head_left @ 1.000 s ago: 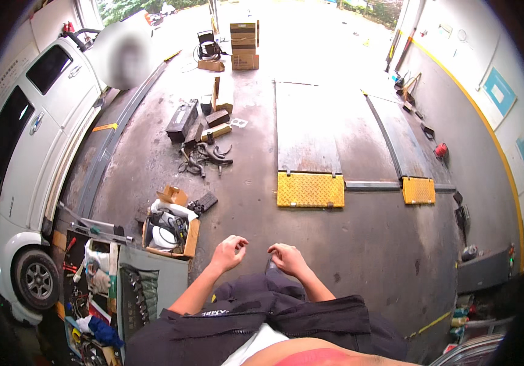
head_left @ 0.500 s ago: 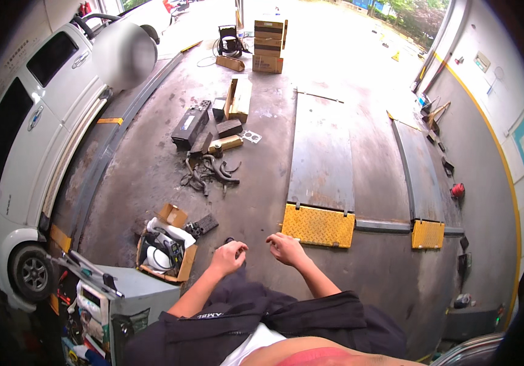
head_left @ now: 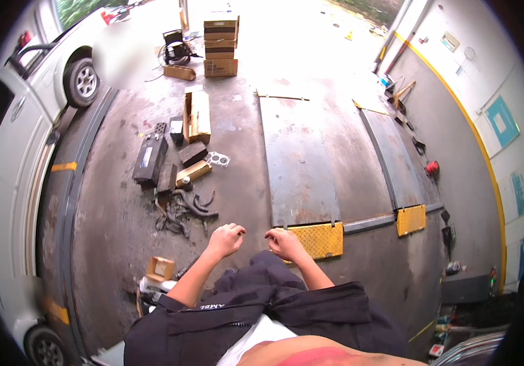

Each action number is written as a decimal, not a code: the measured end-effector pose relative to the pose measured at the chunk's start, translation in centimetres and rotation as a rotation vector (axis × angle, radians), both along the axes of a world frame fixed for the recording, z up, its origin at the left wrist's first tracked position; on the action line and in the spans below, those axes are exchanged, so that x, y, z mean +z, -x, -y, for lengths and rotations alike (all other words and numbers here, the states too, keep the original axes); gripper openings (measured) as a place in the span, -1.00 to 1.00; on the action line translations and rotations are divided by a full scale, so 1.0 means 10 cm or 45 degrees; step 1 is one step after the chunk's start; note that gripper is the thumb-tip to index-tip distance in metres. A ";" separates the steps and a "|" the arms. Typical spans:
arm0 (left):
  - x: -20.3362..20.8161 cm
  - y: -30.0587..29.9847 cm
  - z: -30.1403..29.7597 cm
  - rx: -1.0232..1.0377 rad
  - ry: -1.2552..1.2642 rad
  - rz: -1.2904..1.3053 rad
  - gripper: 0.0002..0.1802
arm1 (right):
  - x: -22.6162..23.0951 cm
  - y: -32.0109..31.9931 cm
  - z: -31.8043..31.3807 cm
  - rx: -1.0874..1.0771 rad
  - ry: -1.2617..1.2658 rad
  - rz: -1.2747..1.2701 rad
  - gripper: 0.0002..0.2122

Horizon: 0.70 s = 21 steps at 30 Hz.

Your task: The person uses a ratchet wrench on a vehicle, then washes hands at a sink. Afterward, they walk to a workbench and open a red toolbox, placing several small tools and parts into the tray.

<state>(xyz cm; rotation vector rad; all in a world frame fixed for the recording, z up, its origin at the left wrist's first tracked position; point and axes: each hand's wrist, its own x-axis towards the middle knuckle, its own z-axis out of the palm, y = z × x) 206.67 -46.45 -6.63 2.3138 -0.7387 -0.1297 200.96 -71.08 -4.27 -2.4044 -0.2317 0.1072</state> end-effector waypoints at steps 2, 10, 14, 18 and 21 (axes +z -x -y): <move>0.03 -0.48 0.08 -0.052 0.045 -0.088 -0.83 | -0.08 -0.33 0.13 -0.055 -0.029 0.042 -0.85; -0.22 -2.35 0.62 -0.055 0.030 -0.129 -0.80 | -0.47 -2.28 0.64 -0.102 0.001 -0.067 -0.83; -0.15 -3.40 0.98 -0.063 0.035 -0.029 -0.71 | -0.30 -3.52 0.86 0.001 -0.027 0.008 -0.83; 0.15 -4.39 1.42 -0.062 0.068 -0.026 -0.68 | -0.06 -4.68 1.17 0.094 -0.084 0.024 -0.85; 0.21 -5.09 1.56 -0.003 0.111 -0.047 -0.68 | 0.01 -5.48 1.37 0.131 -0.017 0.077 -0.86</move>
